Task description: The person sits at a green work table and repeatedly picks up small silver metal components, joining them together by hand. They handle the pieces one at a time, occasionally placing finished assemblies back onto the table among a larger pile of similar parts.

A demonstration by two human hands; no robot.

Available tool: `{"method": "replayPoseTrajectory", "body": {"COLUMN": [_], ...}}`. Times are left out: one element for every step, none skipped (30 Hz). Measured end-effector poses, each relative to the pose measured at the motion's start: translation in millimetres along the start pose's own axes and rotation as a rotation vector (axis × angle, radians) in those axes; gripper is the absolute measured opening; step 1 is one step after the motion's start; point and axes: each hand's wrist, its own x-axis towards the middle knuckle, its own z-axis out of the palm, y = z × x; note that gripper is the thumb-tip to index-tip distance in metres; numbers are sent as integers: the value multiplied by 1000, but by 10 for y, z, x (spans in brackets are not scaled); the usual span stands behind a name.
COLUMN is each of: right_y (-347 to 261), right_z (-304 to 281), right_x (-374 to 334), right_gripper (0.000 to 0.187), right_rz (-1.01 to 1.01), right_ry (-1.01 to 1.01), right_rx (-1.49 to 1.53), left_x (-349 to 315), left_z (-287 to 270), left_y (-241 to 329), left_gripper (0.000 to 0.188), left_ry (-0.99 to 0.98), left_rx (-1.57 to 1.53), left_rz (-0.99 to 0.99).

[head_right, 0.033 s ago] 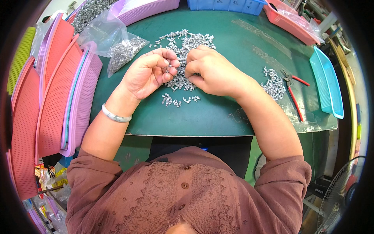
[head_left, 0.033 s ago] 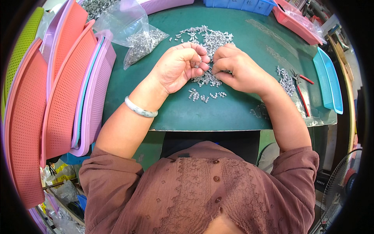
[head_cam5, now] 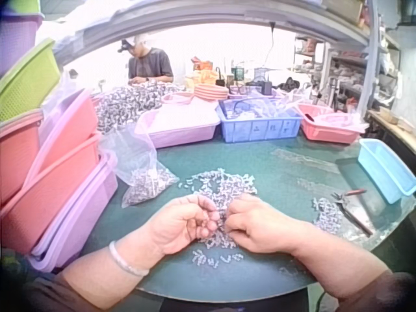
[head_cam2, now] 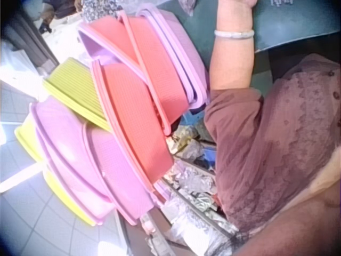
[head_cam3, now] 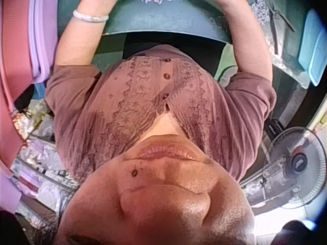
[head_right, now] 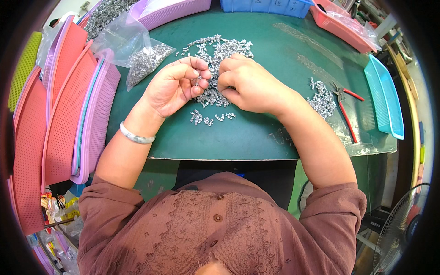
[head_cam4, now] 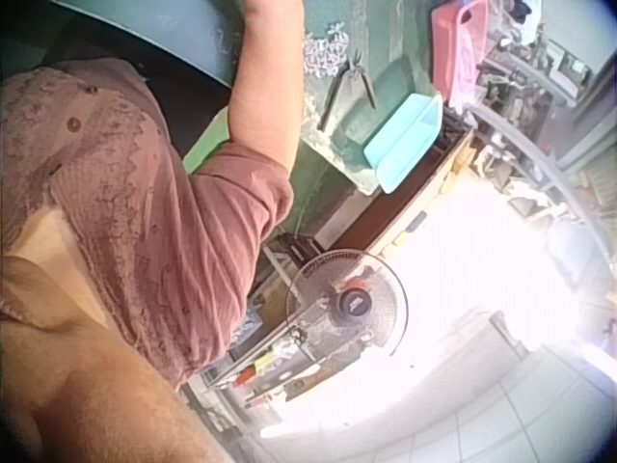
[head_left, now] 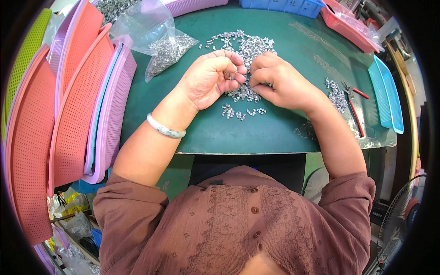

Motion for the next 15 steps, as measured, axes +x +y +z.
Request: {"method": "replayPoseTrajectory", "body": {"right_y": [-5,-10,-13,-11,-6,-1,5,12,14,7,-7,-17,-22,-27,-29], "right_z": [3,6,7,4,0,-5,-13,-22,-30,-35,-41,-42,-39,-35,-33], "right_x": [4,7,8,11,16,22,28,32,37,38,39,42,50,59,64], "right_gripper": [4,4,4,4,5,5,6,7,7,8,8,9,9,9,9], "right_rz": [-1,-2,-4,-4,-4,-5,5,14,24,27,29,32,15,-3,-20], "right_ry": [-7,-13,-19,12,43,74,111,148,185,214,243,273,292,311,331], "right_rx": [0,-1,-1,8,18,27,41,55,70,79,88,97,91,85,79], "left_x": [0,1,1,1,-1,-2,-2,-4,-13,-23,-32,-37,-47,-58,-68], "left_z": [1,3,7,12,18,28,41,51,67,93,110,121,130,137,140], "left_y": [-1,-2,-4,-5,-7,-13,-19,-24,-14,2,8,0,-9,-16,-20], "left_gripper": [15,15,14,14,13,13,13,13,13,13,14,15,16,18,17], "left_ry": [5,10,22,35,47,61,72,84,81,78,74,47,21,-6,-31], "left_rx": [4,8,28,49,69,96,123,149,181,212,244,242,238,235,207], "left_rz": [-4,-8,-13,-17,-21,-28,-34,-40,-70,-101,-132,-154,-177,-199,-171]}}
